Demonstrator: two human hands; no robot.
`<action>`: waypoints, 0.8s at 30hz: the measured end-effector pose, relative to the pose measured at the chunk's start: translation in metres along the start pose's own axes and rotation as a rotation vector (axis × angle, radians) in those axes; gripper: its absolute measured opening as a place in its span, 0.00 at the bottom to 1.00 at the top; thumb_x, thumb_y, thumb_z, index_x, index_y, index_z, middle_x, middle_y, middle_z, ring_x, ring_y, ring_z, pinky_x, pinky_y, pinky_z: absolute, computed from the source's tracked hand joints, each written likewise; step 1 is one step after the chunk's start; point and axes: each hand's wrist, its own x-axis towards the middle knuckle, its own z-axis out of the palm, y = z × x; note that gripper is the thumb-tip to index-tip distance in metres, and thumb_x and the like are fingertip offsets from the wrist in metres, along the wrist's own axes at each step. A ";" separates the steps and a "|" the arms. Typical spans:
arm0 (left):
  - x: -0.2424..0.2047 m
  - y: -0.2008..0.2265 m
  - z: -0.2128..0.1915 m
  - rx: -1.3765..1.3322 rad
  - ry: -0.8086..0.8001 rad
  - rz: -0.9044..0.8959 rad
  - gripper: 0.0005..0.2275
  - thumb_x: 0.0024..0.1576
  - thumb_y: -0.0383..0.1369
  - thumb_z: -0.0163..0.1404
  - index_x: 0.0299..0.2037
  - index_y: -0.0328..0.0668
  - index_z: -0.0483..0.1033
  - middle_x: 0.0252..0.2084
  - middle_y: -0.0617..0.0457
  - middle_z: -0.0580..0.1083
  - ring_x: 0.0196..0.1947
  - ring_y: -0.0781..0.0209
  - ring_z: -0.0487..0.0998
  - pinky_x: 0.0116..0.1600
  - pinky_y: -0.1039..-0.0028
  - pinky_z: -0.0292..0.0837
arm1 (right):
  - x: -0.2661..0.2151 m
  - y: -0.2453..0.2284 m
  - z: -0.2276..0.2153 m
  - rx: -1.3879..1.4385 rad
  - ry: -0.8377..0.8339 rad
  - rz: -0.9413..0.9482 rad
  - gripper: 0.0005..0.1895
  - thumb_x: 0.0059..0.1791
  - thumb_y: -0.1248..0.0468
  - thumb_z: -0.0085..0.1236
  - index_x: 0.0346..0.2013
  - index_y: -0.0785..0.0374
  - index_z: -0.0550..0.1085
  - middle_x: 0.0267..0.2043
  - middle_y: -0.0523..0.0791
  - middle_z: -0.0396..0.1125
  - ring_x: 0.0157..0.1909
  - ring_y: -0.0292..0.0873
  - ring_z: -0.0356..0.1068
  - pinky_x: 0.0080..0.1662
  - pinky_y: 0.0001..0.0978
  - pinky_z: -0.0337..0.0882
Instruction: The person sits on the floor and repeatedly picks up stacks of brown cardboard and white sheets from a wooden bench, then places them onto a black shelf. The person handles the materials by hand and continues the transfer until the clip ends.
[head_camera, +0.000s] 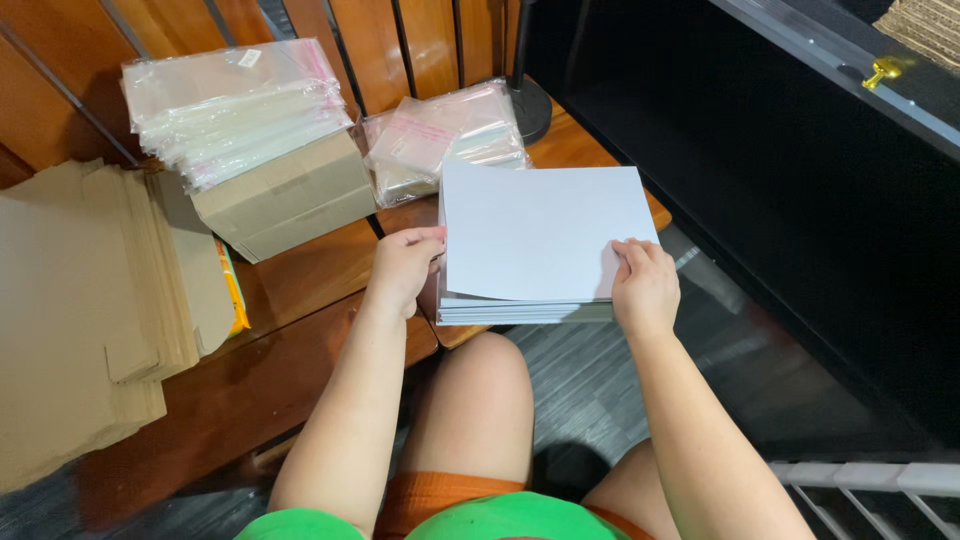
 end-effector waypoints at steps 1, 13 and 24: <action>-0.008 0.007 0.001 0.000 -0.002 0.003 0.15 0.51 0.26 0.56 0.49 0.37 0.83 0.46 0.43 0.80 0.44 0.60 0.81 0.46 0.74 0.80 | 0.000 -0.001 -0.001 0.000 0.003 0.001 0.12 0.57 0.62 0.51 0.51 0.47 0.80 0.54 0.40 0.71 0.61 0.48 0.70 0.59 0.40 0.72; -0.060 0.043 0.011 -0.215 -0.130 -0.147 0.32 0.60 0.24 0.52 0.75 0.39 0.52 0.63 0.25 0.61 0.59 0.33 0.74 0.44 0.52 0.85 | -0.003 -0.022 -0.004 0.243 -0.118 0.226 0.08 0.49 0.53 0.64 0.43 0.38 0.82 0.42 0.35 0.74 0.47 0.42 0.76 0.52 0.36 0.75; -0.059 0.040 0.015 -0.227 -0.188 -0.117 0.32 0.62 0.22 0.46 0.77 0.42 0.49 0.77 0.33 0.54 0.60 0.39 0.74 0.38 0.59 0.87 | -0.069 -0.160 -0.019 1.693 -0.585 0.846 0.12 0.51 0.71 0.59 0.49 0.73 0.74 0.37 0.53 0.76 0.36 0.43 0.79 0.39 0.27 0.81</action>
